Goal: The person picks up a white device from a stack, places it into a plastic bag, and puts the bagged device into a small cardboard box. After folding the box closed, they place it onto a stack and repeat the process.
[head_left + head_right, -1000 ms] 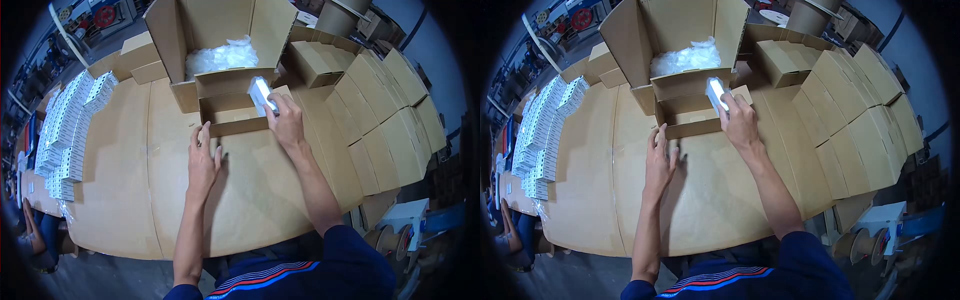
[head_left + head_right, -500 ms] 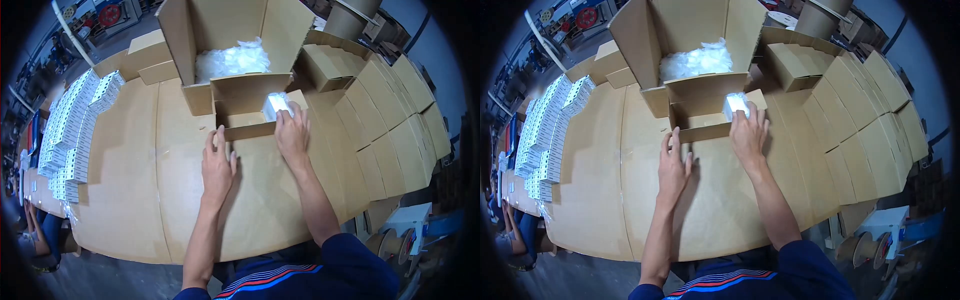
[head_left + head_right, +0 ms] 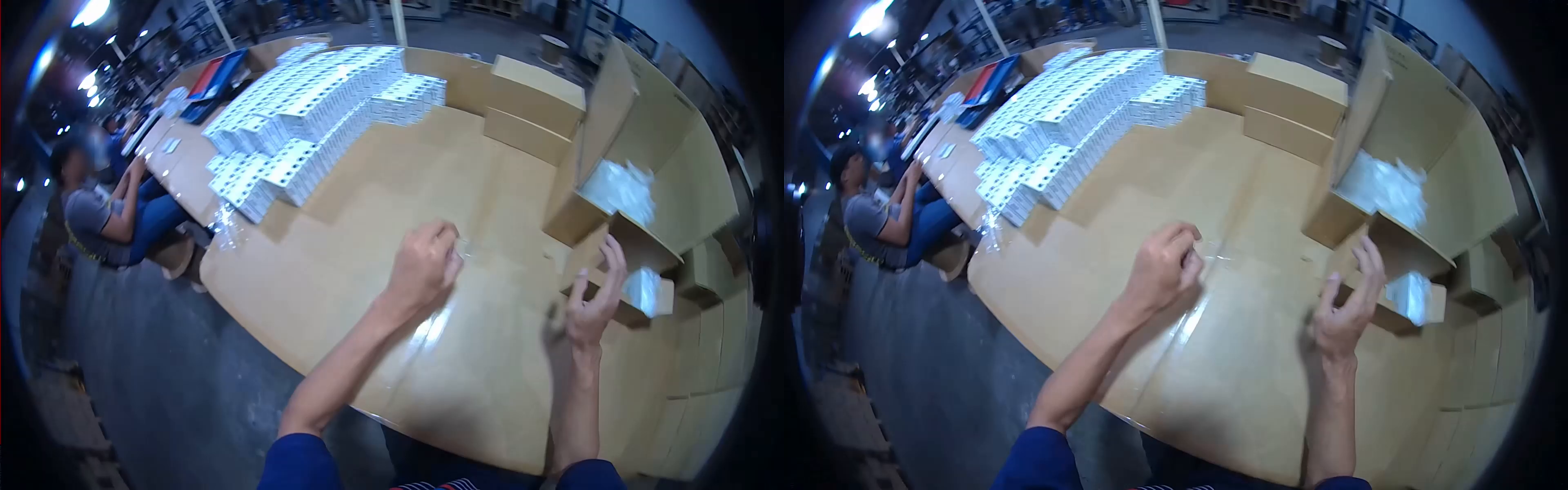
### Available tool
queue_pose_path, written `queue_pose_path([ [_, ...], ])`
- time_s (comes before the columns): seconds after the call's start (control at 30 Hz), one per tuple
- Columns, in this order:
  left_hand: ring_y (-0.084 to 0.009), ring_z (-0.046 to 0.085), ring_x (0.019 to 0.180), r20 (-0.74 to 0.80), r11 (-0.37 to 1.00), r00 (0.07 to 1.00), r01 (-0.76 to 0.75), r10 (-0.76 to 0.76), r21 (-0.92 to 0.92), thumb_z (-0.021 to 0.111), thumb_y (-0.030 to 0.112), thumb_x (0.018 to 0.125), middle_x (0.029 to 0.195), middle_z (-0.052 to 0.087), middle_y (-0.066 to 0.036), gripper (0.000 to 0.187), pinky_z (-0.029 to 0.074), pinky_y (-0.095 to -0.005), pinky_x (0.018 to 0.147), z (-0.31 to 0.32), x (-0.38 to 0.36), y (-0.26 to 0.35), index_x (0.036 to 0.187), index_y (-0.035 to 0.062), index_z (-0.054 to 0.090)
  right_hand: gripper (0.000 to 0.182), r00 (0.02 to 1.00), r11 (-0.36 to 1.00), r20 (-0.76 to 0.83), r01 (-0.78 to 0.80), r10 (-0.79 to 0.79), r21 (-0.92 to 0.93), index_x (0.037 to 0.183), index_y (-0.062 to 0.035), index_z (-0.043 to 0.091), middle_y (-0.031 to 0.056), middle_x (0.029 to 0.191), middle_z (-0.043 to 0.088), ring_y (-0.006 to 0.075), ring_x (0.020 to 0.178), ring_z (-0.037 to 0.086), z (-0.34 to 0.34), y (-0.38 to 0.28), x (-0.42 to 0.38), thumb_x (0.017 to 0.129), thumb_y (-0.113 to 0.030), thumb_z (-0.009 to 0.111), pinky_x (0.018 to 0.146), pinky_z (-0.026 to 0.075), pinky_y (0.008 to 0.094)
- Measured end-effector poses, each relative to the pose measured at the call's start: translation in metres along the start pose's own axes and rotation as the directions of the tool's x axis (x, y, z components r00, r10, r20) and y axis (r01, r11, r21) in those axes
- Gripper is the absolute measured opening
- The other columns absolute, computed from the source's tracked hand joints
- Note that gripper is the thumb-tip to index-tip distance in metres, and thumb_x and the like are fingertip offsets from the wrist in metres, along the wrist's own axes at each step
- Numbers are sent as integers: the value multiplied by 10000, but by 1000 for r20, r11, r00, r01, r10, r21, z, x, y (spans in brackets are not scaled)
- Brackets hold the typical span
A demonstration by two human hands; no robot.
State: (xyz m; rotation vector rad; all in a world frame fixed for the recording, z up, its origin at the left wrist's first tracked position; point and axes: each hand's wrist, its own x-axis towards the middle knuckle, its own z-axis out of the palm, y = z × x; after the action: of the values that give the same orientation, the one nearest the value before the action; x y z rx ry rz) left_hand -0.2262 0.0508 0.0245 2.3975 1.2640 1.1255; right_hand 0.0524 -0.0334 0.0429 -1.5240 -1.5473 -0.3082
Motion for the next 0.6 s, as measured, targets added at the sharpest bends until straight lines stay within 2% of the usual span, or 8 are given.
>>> queue_pose_path([
  [0.07,-343,640,955,-47,997,997,55,-53,50,671,-1,801,989,623,-143,264,510,-446,840,-34,10,-33,1053,11,595,558,989,984,89,103,-117,147,1374,8,517,218,1424,540,404,1341,502,35,-29,25,826,31,622,1146,377,479],
  [0.17,-372,614,1023,-168,991,984,73,-54,110,662,9,824,1049,600,-173,300,493,-465,901,-78,20,-83,1110,15,570,588,931,936,127,325,-342,135,1389,10,501,235,1401,542,415,1344,498,85,-78,60,814,30,625,1141,384,483],
  [0.33,-386,594,1096,-299,951,954,89,4,297,666,15,820,1118,604,-194,373,495,-462,957,-127,37,-154,1179,4,566,636,851,848,211,390,-481,360,1429,16,443,250,1382,547,428,1303,512,172,-138,107,816,21,611,1111,413,489],
  [0.47,-396,581,1176,-367,925,927,71,78,373,660,-2,804,1224,594,-225,519,484,-456,1011,-150,60,-198,1302,-28,515,685,744,758,285,426,-604,494,1481,5,364,253,1377,556,429,1275,522,256,-181,138,833,11,587,1084,436,491],
  [0.57,-407,560,1228,-321,933,942,29,95,360,655,1,827,1258,597,-252,555,460,-464,1055,-164,77,-220,1356,-32,488,740,694,757,373,388,-615,525,1552,-22,286,185,1462,541,402,1360,476,296,-218,162,851,49,513,1140,403,497],
  [0.6,-381,574,1209,-333,904,931,7,151,428,632,-25,777,1226,598,-219,578,485,-444,1018,-165,83,-223,1340,-38,501,763,695,770,386,394,-607,502,1561,-29,273,178,1463,547,399,1364,474,310,-226,170,842,53,515,1136,407,500],
])
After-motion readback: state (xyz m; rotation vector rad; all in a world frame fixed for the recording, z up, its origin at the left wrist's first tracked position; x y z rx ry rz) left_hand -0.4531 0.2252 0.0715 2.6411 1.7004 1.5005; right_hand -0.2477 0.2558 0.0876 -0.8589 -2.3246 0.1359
